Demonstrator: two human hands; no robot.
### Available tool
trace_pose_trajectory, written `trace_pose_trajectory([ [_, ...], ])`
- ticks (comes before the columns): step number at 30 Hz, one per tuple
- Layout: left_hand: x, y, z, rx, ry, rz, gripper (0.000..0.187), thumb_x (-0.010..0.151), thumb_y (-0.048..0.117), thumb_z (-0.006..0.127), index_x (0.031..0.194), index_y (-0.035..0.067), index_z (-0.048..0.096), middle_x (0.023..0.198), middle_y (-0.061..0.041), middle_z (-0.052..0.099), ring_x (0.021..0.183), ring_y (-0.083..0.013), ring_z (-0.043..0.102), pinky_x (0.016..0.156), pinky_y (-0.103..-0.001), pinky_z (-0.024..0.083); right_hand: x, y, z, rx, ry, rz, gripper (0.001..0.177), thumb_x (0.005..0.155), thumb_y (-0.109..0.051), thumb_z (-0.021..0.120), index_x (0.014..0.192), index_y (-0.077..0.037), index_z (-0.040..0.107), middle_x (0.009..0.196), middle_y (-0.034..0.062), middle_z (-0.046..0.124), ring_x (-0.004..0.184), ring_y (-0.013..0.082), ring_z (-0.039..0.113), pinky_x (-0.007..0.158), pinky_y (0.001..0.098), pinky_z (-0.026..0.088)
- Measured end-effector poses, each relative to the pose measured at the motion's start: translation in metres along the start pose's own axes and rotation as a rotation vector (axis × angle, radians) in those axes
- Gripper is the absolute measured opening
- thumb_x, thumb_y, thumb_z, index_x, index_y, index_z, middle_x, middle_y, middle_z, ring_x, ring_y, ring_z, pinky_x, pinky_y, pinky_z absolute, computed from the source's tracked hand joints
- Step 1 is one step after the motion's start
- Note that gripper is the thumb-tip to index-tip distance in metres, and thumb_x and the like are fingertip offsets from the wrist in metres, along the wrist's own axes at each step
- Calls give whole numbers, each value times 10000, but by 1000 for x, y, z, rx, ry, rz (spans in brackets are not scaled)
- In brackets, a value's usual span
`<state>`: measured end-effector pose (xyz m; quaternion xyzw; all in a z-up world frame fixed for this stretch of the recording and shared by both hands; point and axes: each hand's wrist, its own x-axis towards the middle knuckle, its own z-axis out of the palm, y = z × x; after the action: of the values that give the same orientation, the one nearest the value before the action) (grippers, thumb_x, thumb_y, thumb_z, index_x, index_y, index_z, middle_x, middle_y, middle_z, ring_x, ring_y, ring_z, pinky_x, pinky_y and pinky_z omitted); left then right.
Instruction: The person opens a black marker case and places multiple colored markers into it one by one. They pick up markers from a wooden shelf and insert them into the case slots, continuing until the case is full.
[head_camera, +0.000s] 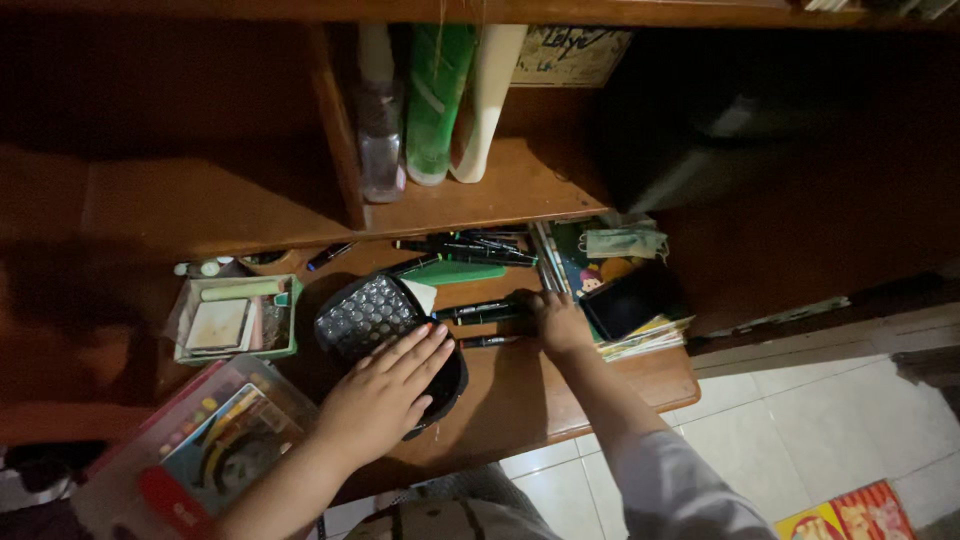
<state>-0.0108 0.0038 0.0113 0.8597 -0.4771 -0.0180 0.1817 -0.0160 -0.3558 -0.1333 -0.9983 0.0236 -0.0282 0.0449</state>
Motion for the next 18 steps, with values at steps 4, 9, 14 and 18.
trace_pose_trajectory([
  [4, 0, -2, -4, -4, -18, -38, 748, 862, 208, 574, 1562, 118, 325, 1646, -30, 293, 1498, -203, 270, 1165, -423, 277, -8, -23, -75, 497, -23, 271, 200, 936, -131, 707, 1134, -112, 732, 907, 114, 702, 791, 261, 643, 682, 406, 527],
  [9, -2, -4, -4, -43, 13, -8, 762, 851, 205, 577, 1560, 95, 323, 1648, -59, 289, 1503, -222, 267, 1160, -434, 290, -46, -56, -162, 1178, 191, 357, 242, 947, -133, 731, 1169, -50, 683, 875, 23, 701, 753, 74, 600, 675, 227, 506],
  [14, -1, -3, -6, -81, -77, -56, 774, 835, 199, 592, 1555, 103, 323, 1706, -54, 261, 1522, -229, 241, 1114, -440, 296, -54, -92, -173, 1233, 72, 333, 208, 996, -106, 648, 1195, -46, 647, 925, 26, 707, 813, 94, 623, 702, 249, 485],
  [18, -3, -4, -4, -74, 25, 12, 791, 809, 193, 603, 1542, 54, 340, 1645, -78, 286, 1504, -238, 264, 1164, -430, 298, -56, -110, -158, 1135, 90, 151, 194, 1014, -73, 640, 1204, -34, 641, 999, 41, 684, 909, 107, 632, 819, 249, 538],
])
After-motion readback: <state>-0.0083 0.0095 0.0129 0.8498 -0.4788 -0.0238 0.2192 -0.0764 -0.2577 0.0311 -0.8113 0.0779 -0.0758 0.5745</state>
